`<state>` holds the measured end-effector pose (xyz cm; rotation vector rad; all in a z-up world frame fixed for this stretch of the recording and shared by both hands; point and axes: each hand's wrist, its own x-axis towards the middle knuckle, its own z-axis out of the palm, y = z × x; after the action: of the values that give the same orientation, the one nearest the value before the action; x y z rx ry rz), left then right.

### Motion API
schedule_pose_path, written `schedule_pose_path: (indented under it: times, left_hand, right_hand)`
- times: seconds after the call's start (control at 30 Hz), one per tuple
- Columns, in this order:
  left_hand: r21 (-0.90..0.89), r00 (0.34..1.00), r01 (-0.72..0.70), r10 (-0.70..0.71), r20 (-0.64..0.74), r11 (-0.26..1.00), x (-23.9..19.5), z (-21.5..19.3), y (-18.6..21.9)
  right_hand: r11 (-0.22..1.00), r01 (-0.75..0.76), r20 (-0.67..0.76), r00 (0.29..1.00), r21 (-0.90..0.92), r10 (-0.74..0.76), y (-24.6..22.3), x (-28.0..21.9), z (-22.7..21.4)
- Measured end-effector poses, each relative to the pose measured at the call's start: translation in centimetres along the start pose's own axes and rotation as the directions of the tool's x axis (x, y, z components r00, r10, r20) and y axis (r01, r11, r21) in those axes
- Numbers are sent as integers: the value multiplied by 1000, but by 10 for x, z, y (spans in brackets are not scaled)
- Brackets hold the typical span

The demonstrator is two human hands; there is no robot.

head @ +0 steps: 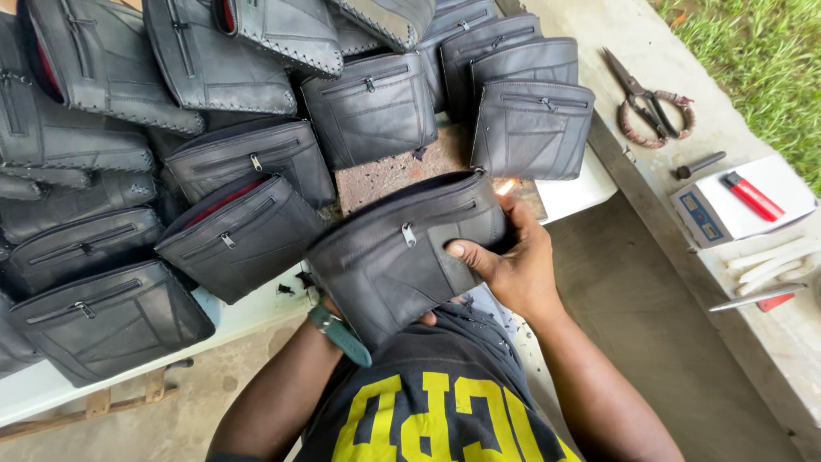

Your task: The person repeatedly picks up small black leather pouches, opens them, and uses a lighter to heat the edges of the zipper area. After heating, the person closes the pouch and places it into a cardboard box. The process is repeated for multiple pouches.

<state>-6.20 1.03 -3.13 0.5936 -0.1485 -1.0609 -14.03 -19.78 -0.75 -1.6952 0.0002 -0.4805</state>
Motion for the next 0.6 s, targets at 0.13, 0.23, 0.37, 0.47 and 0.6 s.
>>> schedule_pose_path:
  times: [0.13, 0.23, 0.37, 0.47, 0.6]
  left_hand:
    - [-69, 969, -217, 206, -135, 974, -21, -16, 13]
    - [50, 891, -417, 419, -178, 908, -39, -18, 14]
    - [383, 831, -454, 537, -143, 805, -38, -3, 14]
    - [349, 866, -464, 500, -18, 814, -45, 14, 20]
    - [314, 894, -441, 443, 67, 841, -56, 37, 30]
  right_hand:
    - [997, -59, -116, 992, -56, 52, 13, -2, 3]
    - [991, -115, -99, 989, -62, 108, 24, -3, 3]
    - [982, -171, 61, 984, 82, 166, 37, 0, 3]
    - [910, -304, 185, 948, 283, 259, 48, 0, 12]
    - [751, -500, 258, 866, 431, 429, 64, 2, 25]
